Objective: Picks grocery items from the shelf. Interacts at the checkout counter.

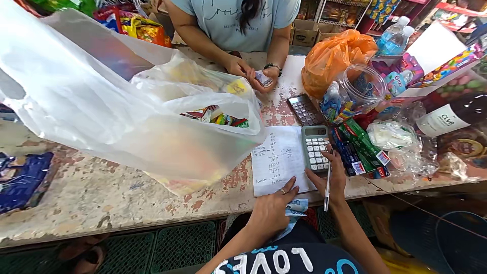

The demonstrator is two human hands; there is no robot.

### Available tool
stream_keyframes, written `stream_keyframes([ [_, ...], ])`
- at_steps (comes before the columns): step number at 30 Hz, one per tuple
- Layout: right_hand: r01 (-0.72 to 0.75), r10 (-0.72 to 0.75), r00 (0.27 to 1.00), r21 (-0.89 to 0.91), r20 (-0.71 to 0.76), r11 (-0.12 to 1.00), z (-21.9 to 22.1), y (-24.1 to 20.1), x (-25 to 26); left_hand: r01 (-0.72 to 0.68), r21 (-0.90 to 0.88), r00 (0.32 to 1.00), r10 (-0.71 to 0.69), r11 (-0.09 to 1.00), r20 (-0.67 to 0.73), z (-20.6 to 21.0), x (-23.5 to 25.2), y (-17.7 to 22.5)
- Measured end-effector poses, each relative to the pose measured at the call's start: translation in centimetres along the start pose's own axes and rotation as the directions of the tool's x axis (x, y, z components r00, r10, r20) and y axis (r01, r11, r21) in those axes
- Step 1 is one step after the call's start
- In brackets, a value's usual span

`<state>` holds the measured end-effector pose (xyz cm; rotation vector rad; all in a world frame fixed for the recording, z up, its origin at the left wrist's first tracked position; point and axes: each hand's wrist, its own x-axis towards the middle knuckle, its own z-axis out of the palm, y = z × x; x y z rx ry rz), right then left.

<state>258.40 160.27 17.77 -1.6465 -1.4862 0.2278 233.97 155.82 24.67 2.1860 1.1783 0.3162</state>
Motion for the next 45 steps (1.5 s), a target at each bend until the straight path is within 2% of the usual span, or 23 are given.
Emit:
stream_keyframes([
  [5,0.022,-0.027,0.998,0.094,0.055,0.995,-1.6,1.0,0.5,0.005,0.003,1.0,-0.005,1.0,0.021,-0.1,0.0,0.1],
  [10,0.053,-0.052,0.998,0.064,-0.021,0.997,-3.1,3.1,1.0,-0.011,0.001,1.0,0.011,1.0,-0.003,0.1,0.0,0.0],
  [15,0.015,-0.015,1.0,0.042,-0.02,0.999,-3.4,3.9,0.8,-0.013,0.008,1.0,0.013,1.0,-0.002,0.2,0.1,-0.1],
  [23,0.023,-0.022,0.997,0.017,-0.069,1.0,-3.9,3.1,1.1,-0.011,0.013,1.0,0.011,1.0,0.012,0.0,0.1,-0.1],
  [32,0.073,-0.077,0.996,-0.071,-0.05,0.995,-4.1,3.8,1.8,-0.015,0.013,1.0,0.015,1.0,0.021,-0.1,0.1,-0.2],
  [36,0.07,-0.074,0.997,-0.098,-0.038,0.993,-4.3,3.4,2.3,-0.044,0.008,0.997,0.045,0.999,-0.059,0.3,-0.1,-0.4],
  [45,0.11,-0.118,0.991,-0.107,-0.069,0.988,-4.5,1.8,2.6,-0.023,0.005,0.999,0.024,1.0,-0.032,0.2,-0.1,-0.3],
])
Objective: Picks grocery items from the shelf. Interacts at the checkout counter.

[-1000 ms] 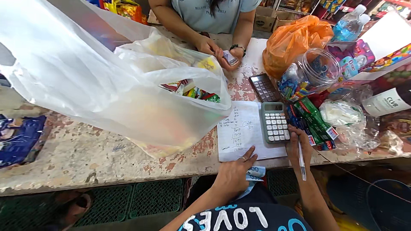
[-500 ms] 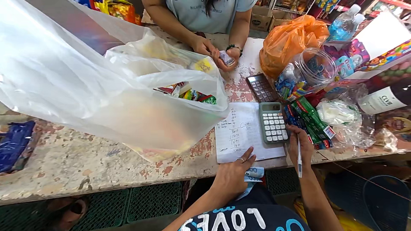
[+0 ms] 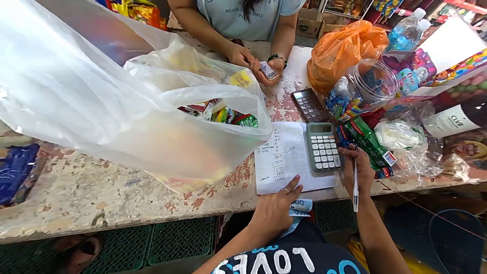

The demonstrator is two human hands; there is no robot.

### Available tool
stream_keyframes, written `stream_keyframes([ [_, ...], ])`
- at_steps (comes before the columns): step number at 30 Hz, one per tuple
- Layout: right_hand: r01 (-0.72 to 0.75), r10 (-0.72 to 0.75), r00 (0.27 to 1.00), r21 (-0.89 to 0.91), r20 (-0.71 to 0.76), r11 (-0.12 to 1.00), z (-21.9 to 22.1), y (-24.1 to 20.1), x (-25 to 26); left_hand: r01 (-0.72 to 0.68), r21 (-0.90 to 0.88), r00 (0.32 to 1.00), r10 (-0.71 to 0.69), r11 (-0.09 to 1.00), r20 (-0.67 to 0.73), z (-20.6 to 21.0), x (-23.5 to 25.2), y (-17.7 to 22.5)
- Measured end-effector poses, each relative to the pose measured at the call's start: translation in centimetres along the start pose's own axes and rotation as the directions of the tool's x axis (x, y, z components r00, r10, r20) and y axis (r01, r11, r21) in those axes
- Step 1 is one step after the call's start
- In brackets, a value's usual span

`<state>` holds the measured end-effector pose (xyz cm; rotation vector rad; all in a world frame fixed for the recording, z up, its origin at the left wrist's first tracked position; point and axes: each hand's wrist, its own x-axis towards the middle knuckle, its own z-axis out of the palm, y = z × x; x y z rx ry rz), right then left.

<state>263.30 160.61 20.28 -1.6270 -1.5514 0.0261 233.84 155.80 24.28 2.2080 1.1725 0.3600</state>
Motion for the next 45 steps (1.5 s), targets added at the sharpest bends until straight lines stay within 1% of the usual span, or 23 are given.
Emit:
stream_keyframes([
  [3,0.059,-0.057,0.998,-0.053,0.037,0.997,0.6,0.2,-0.2,-0.001,0.0,1.0,0.001,1.0,-0.003,0.0,0.0,0.0],
  [6,0.044,-0.039,0.997,-0.075,0.069,0.996,0.5,-0.1,0.0,0.008,0.008,1.0,-0.008,1.0,0.013,-0.1,0.0,0.1],
  [8,0.028,-0.025,0.997,-0.042,0.07,0.999,0.0,-1.0,0.2,0.013,0.007,1.0,-0.013,1.0,0.013,-0.1,0.0,0.1],
  [10,0.046,-0.047,0.997,0.015,0.066,0.999,-0.2,-1.7,0.3,0.014,0.007,1.0,-0.014,1.0,-0.004,0.1,0.0,0.1],
  [13,0.072,-0.079,0.994,0.091,0.079,0.993,-0.2,-1.9,0.0,0.016,0.011,1.0,-0.016,1.0,-0.014,0.2,0.0,0.0],
  [16,0.086,-0.096,0.992,0.127,0.078,0.988,0.0,-2.1,-0.5,0.017,0.007,1.0,-0.017,1.0,-0.019,0.1,0.0,0.1],
  [19,0.111,-0.119,0.99,0.097,0.079,0.989,0.6,-1.9,-0.7,0.011,0.0,1.0,-0.011,1.0,-0.029,0.2,-0.1,0.1],
  [21,0.134,-0.138,0.984,0.046,0.113,0.99,1.3,-1.3,-1.0,0.007,-0.005,0.999,-0.008,1.0,-0.045,0.3,-0.2,0.0],
  [25,0.14,-0.152,0.982,0.105,0.116,0.985,0.5,-2.4,-1.3,0.023,-0.007,1.0,-0.023,1.0,-0.014,0.2,-0.1,0.1],
  [29,0.163,-0.179,0.972,0.114,0.151,0.98,1.1,-2.7,-2.7,0.007,0.004,0.999,-0.007,1.0,-0.037,0.4,-0.1,0.0],
  [32,0.173,-0.19,0.974,0.136,0.124,0.976,1.0,-3.0,-2.8,-0.003,0.007,0.998,0.004,1.0,-0.056,0.5,-0.1,-0.1],
  [34,0.172,-0.188,0.971,0.117,0.146,0.978,1.2,-3.0,-3.0,-0.003,0.011,0.999,0.004,1.0,-0.048,0.5,-0.2,-0.1],
  [37,0.171,-0.186,0.975,0.125,0.122,0.977,1.3,-3.1,-2.8,-0.002,0.01,0.999,0.002,1.0,-0.043,0.4,-0.1,0.0],
  [40,0.153,-0.172,0.973,0.125,0.151,0.98,1.3,-3.1,-2.9,-0.004,0.01,0.999,0.004,1.0,-0.04,0.3,-0.2,0.0],
  [45,0.139,-0.147,0.988,0.148,0.042,0.979,-0.3,-2.8,-2.0,0.004,-0.002,1.0,-0.004,1.0,-0.013,0.2,-0.1,0.0],
])
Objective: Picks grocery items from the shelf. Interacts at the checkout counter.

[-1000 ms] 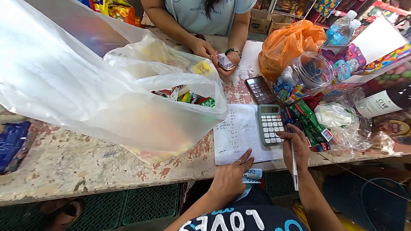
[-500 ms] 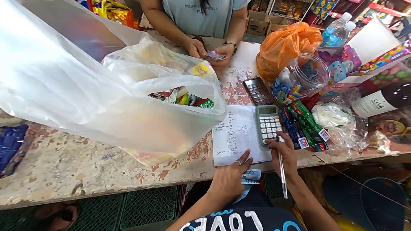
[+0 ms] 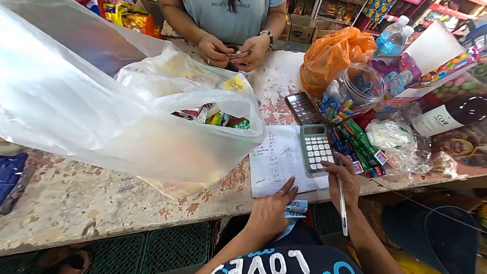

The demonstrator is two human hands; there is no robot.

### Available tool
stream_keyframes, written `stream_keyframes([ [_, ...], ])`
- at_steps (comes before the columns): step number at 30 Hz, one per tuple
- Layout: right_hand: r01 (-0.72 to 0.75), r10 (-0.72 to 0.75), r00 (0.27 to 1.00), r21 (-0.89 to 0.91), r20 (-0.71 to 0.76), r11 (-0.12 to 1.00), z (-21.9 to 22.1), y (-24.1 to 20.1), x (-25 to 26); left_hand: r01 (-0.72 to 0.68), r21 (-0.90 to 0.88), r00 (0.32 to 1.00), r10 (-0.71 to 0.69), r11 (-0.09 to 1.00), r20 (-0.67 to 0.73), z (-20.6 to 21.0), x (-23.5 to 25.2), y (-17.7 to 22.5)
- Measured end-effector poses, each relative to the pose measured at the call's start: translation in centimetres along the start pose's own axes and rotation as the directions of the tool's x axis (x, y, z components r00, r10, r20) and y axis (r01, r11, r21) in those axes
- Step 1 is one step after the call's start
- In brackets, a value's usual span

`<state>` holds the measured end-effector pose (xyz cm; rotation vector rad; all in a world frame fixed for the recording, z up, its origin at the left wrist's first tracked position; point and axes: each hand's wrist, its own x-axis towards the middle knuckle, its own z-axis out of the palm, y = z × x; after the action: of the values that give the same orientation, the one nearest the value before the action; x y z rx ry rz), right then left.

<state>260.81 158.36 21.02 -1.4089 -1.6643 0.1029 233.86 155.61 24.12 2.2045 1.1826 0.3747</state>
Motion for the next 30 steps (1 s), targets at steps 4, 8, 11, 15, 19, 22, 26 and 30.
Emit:
stream_keyframes([
  [4,-0.034,0.032,0.998,-0.029,-0.055,0.999,-1.7,1.2,0.0,0.005,0.002,1.0,-0.005,1.0,0.004,-0.1,0.0,0.0],
  [8,-0.042,0.037,0.997,-0.061,-0.069,0.997,-1.9,2.0,-0.9,-0.018,0.004,0.999,0.018,1.0,-0.046,0.5,-0.2,-0.4],
  [11,-0.04,0.036,0.997,-0.063,-0.066,0.997,-1.3,2.0,-0.5,-0.011,0.013,0.999,0.011,1.0,-0.032,0.4,-0.2,-0.4],
  [15,0.066,-0.068,0.997,-0.073,-0.031,0.995,0.5,-1.5,3.9,-0.013,0.009,0.999,0.014,1.0,-0.04,0.3,-0.2,-0.3],
  [19,-0.078,0.118,0.953,-0.151,0.28,0.986,2.7,-4.8,13.3,-0.01,0.026,1.0,0.011,1.0,-0.021,0.2,-0.2,-0.1],
  [22,-0.212,0.427,0.758,-0.433,0.494,0.876,6.3,-5.4,18.8,0.005,0.031,1.0,-0.005,1.0,-0.008,0.1,-0.2,0.1],
  [26,-0.135,0.573,0.65,-0.667,0.499,0.733,10.4,-5.2,20.4,0.006,0.032,1.0,-0.006,0.999,0.002,0.1,-0.1,-0.1],
  [30,-0.234,0.524,0.737,-0.565,0.428,0.791,11.1,-4.2,20.7,0.017,0.049,0.998,-0.02,0.999,0.065,0.0,0.2,0.0],
])
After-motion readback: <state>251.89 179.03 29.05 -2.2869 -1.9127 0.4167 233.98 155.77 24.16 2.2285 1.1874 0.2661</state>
